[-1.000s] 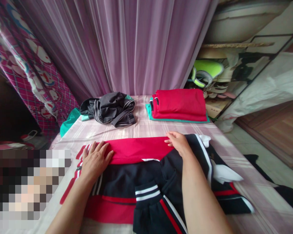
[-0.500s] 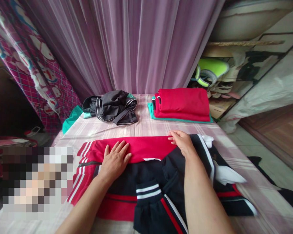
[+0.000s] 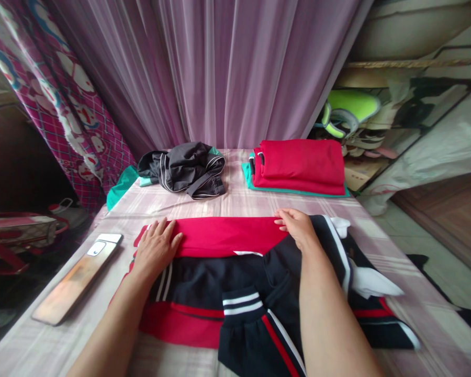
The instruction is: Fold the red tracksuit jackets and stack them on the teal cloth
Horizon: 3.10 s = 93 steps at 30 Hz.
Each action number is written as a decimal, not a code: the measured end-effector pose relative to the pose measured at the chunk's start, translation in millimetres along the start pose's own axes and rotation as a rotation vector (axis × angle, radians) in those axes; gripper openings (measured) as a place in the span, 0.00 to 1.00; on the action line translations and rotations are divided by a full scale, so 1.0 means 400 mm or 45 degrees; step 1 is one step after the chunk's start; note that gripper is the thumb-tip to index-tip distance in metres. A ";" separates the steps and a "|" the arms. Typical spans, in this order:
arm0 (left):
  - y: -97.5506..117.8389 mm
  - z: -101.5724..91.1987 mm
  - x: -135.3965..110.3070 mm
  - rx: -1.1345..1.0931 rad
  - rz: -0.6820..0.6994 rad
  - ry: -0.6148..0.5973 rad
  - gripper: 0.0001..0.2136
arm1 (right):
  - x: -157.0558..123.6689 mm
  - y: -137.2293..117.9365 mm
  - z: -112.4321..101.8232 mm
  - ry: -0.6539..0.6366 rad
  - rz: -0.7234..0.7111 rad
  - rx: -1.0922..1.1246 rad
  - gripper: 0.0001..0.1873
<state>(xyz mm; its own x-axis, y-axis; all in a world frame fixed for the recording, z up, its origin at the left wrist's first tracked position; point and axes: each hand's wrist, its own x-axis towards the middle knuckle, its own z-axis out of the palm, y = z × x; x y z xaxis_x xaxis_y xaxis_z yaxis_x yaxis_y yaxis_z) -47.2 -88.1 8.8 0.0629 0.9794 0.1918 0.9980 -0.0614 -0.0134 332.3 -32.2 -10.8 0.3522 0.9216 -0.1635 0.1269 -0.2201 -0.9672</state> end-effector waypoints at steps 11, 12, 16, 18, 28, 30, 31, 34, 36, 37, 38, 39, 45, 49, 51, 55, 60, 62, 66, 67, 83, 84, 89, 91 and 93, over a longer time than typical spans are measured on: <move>0.029 -0.034 0.000 0.002 -0.013 0.035 0.22 | -0.007 -0.013 0.004 0.035 0.039 -0.006 0.05; 0.038 -0.038 -0.001 -0.017 0.008 0.059 0.21 | -0.006 -0.011 0.003 0.030 0.036 -0.009 0.05; 0.091 -0.028 -0.008 -0.086 0.069 0.002 0.22 | -0.003 -0.008 -0.002 0.002 0.016 -0.028 0.06; 0.113 -0.014 -0.012 -0.098 0.070 -0.074 0.23 | -0.004 -0.009 -0.002 -0.002 0.019 -0.026 0.05; 0.126 -0.029 -0.016 -0.115 0.071 -0.089 0.22 | -0.020 -0.028 0.005 0.034 0.048 0.004 0.05; 0.127 -0.037 -0.015 -0.099 0.067 -0.028 0.22 | -0.022 -0.030 0.006 0.044 0.057 0.006 0.05; 0.126 -0.039 -0.013 -0.082 0.054 -0.008 0.23 | -0.022 -0.030 0.007 0.049 0.060 0.008 0.05; 0.123 -0.036 -0.008 -0.041 0.014 -0.062 0.24 | -0.020 -0.027 0.006 0.046 0.060 0.005 0.05; 0.121 -0.030 -0.005 -0.034 0.000 -0.137 0.24 | -0.017 -0.023 0.005 0.040 0.053 0.000 0.05; 0.120 -0.028 -0.004 -0.031 -0.002 -0.167 0.24 | -0.016 -0.022 0.004 0.038 0.051 -0.001 0.05; 0.120 -0.027 -0.003 -0.028 -0.008 -0.186 0.25 | -0.015 -0.021 0.004 0.037 0.051 -0.002 0.05; 0.121 -0.026 -0.003 -0.023 -0.014 -0.197 0.25 | -0.014 -0.020 0.003 0.036 0.053 -0.003 0.05; 0.125 -0.028 -0.004 -0.002 -0.018 -0.196 0.25 | -0.014 -0.024 0.003 0.035 0.064 -0.009 0.05; 0.128 -0.035 -0.004 -0.028 -0.018 -0.184 0.25 | -0.012 -0.020 0.001 0.037 0.055 -0.017 0.05; 0.129 -0.037 -0.004 -0.046 -0.021 -0.186 0.25 | -0.010 -0.017 0.000 0.032 0.049 -0.020 0.06; 0.129 -0.031 -0.005 -0.063 -0.024 -0.150 0.24 | -0.007 -0.014 -0.002 0.019 0.045 -0.027 0.07; 0.126 -0.019 -0.007 -0.084 -0.017 -0.104 0.24 | -0.005 -0.011 -0.002 0.016 0.032 -0.041 0.07; 0.123 -0.015 -0.008 -0.110 0.001 -0.071 0.23 | -0.005 -0.010 -0.001 0.017 0.030 -0.032 0.06; 0.115 -0.009 -0.009 -0.191 0.076 0.011 0.20 | -0.003 -0.007 0.001 0.025 0.035 -0.009 0.07; 0.113 -0.009 -0.008 -0.219 0.110 0.017 0.19 | -0.002 -0.006 0.001 0.026 0.032 -0.007 0.06; 0.102 -0.007 0.000 -0.333 0.167 -0.019 0.17 | -0.085 0.001 -0.028 -0.107 -0.597 -0.787 0.17; 0.101 -0.007 0.000 -0.331 0.168 -0.020 0.17 | -0.102 0.010 -0.050 -0.164 -0.713 -0.934 0.19; 0.101 -0.012 0.000 -0.315 0.183 -0.011 0.18 | -0.133 0.066 -0.169 -0.031 -0.551 -1.511 0.26; 0.107 -0.017 -0.008 -0.317 0.189 -0.012 0.18 | -0.128 0.073 -0.194 0.043 -0.464 -1.563 0.26; 0.116 -0.021 -0.025 -0.330 0.210 0.002 0.18 | -0.126 0.070 -0.200 0.060 -0.457 -1.567 0.27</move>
<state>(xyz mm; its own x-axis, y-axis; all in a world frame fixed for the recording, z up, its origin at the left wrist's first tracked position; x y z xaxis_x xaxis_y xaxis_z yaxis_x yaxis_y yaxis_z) -1.7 -102.3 14.7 0.2236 0.9519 0.2094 0.9415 -0.2665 0.2061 392.4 -110.4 -14.2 0.1493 0.9838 0.0993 0.9815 -0.1354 -0.1351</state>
